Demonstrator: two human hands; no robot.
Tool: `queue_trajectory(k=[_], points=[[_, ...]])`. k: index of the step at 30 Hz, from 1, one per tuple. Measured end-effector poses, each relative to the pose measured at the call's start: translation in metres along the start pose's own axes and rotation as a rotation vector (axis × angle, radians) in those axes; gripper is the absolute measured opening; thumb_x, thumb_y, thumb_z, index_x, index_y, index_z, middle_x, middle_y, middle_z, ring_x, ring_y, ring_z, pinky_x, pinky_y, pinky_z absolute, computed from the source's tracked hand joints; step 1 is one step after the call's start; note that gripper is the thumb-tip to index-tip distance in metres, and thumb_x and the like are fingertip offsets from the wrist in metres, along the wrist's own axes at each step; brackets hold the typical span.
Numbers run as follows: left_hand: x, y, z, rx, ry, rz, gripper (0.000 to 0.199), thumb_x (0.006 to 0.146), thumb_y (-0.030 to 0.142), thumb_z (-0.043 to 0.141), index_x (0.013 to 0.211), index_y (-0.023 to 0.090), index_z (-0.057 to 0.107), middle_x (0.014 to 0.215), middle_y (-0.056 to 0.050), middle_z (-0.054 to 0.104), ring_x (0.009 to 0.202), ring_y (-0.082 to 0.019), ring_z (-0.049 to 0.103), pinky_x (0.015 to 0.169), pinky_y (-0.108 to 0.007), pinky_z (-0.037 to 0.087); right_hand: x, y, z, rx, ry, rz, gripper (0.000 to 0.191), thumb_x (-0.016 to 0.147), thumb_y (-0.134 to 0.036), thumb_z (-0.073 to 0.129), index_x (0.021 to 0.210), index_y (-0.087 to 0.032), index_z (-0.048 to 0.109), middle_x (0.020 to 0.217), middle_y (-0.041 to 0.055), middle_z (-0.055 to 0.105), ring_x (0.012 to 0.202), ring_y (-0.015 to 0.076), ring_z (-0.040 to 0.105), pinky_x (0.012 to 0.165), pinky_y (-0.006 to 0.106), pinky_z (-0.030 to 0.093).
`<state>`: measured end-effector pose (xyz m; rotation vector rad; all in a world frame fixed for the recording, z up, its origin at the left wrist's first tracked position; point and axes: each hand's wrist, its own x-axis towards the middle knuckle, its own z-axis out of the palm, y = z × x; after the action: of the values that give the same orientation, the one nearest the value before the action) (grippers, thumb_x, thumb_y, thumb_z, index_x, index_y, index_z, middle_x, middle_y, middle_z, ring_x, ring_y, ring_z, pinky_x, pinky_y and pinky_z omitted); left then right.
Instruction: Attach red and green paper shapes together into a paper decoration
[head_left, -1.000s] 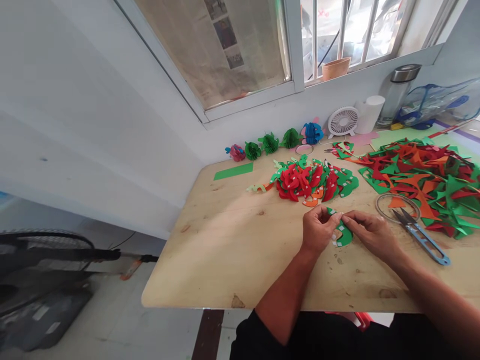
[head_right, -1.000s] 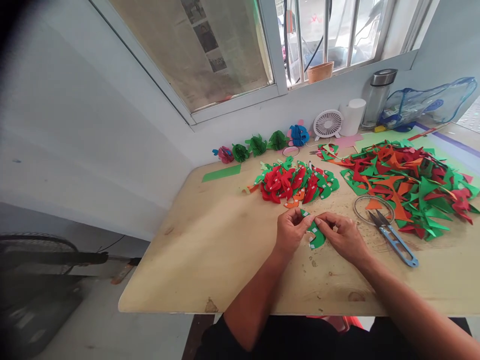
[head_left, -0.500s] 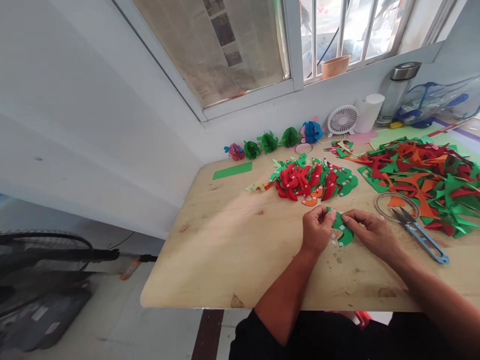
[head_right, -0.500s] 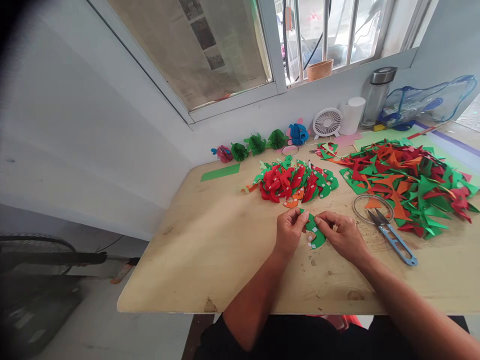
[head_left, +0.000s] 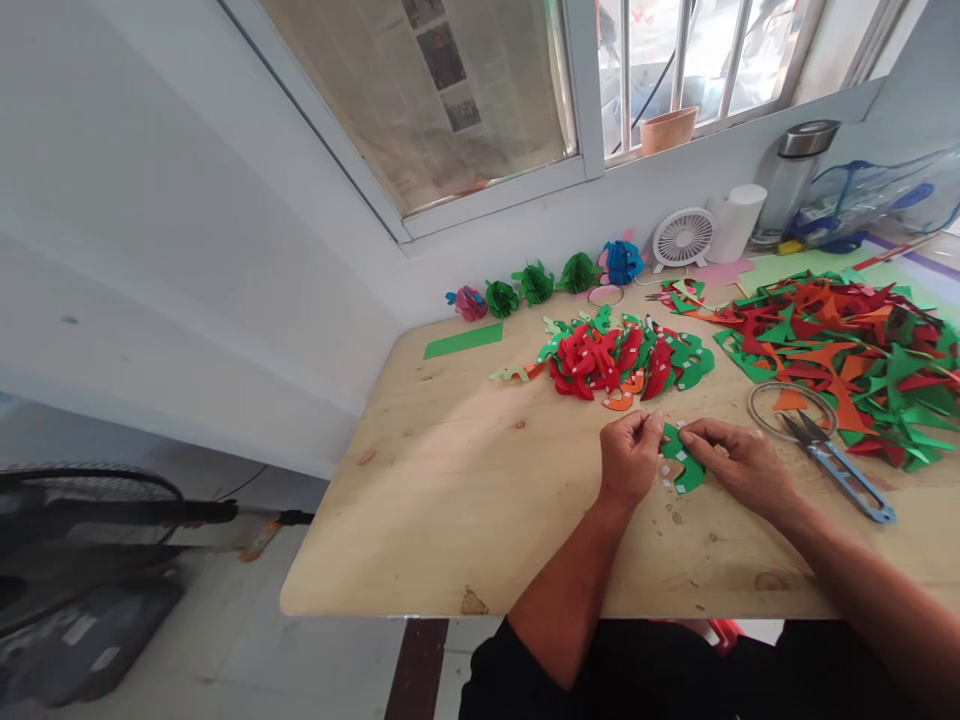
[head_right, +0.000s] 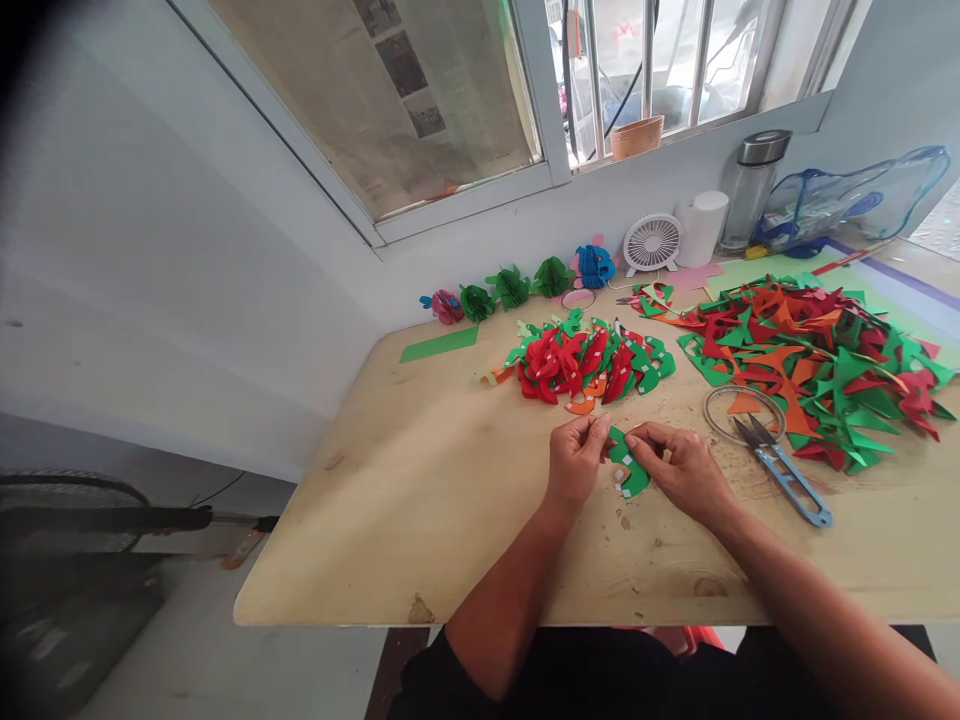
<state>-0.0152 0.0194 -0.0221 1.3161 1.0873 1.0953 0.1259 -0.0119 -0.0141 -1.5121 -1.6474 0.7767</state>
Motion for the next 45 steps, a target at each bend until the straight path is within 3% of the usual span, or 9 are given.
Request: queue_trajectory(k=[12, 18, 23, 27, 33, 38, 45], points=[[0.003, -0.007, 0.002, -0.135, -0.026, -0.072, 0.048, 0.078, 0.058, 0.047, 0.065, 0.013, 0.061, 0.052, -0.001, 0.052, 0.045, -0.010, 0.045, 0.044, -0.022, 0.037, 0.001, 0.001, 0.000, 0.025, -0.025, 0.028, 0.035, 0.081, -0.048, 0.049, 0.070, -0.020, 0.068, 0.058, 0.0012, 0.062, 0.058, 0.0160, 0.055, 0.051, 0.025, 0.040], [0.004, -0.004, 0.000, -0.213, -0.012, -0.103, 0.046, 0.077, 0.055, 0.049, 0.061, 0.013, 0.058, 0.053, -0.002, 0.056, 0.044, -0.008, 0.048, 0.044, -0.021, 0.038, 0.002, -0.008, -0.003, 0.216, -0.018, 0.135, 0.034, 0.077, -0.049, 0.054, 0.066, -0.019, 0.066, 0.058, 0.0010, 0.060, 0.055, 0.0149, 0.051, 0.051, 0.025, 0.040], [0.004, 0.001, 0.000, -0.224, -0.104, -0.166, 0.033, 0.069, 0.046, 0.061, 0.066, 0.013, 0.058, 0.048, 0.001, 0.054, 0.041, -0.008, 0.048, 0.042, -0.020, 0.038, 0.003, -0.011, -0.005, 0.415, 0.028, 0.213, 0.033, 0.071, -0.051, 0.061, 0.062, -0.020, 0.066, 0.059, 0.0015, 0.062, 0.055, 0.0153, 0.052, 0.051, 0.025, 0.041], [0.003, 0.003, 0.001, -0.211, -0.186, -0.243, 0.028, 0.064, 0.039, 0.067, 0.067, 0.013, 0.058, 0.051, -0.002, 0.060, 0.044, -0.010, 0.054, 0.045, -0.021, 0.041, 0.004, -0.008, -0.004, 0.438, 0.047, 0.232, 0.033, 0.071, -0.051, 0.061, 0.062, -0.019, 0.064, 0.059, 0.0011, 0.059, 0.055, 0.0142, 0.049, 0.052, 0.025, 0.040], [0.002, 0.002, 0.001, -0.235, -0.091, -0.240, 0.024, 0.063, 0.034, 0.067, 0.068, 0.013, 0.058, 0.051, -0.001, 0.061, 0.044, -0.010, 0.053, 0.045, -0.021, 0.041, 0.003, -0.003, -0.002, 0.397, 0.064, 0.171, 0.040, 0.079, -0.051, 0.051, 0.056, -0.019, 0.053, 0.053, -0.0014, 0.046, 0.052, 0.0117, 0.040, 0.047, 0.023, 0.032], [0.003, 0.002, 0.001, -0.273, -0.008, -0.199, 0.019, 0.064, 0.030, 0.066, 0.066, 0.013, 0.058, 0.049, 0.001, 0.057, 0.042, -0.007, 0.048, 0.045, -0.019, 0.039, 0.003, 0.002, 0.002, 0.256, -0.064, 0.096, 0.031, 0.080, -0.047, 0.051, 0.073, -0.018, 0.060, 0.063, 0.0004, 0.054, 0.057, 0.0127, 0.045, 0.050, 0.024, 0.034], [0.003, 0.002, 0.002, -0.361, 0.006, -0.208, 0.024, 0.063, 0.033, 0.069, 0.071, 0.013, 0.059, 0.052, 0.000, 0.060, 0.042, -0.008, 0.051, 0.045, -0.021, 0.041, 0.003, 0.013, 0.008, 0.043, -0.025, 0.075, 0.025, 0.081, -0.038, 0.049, 0.075, -0.018, 0.061, 0.054, -0.0035, 0.043, 0.050, 0.0104, 0.037, 0.047, 0.024, 0.029]])
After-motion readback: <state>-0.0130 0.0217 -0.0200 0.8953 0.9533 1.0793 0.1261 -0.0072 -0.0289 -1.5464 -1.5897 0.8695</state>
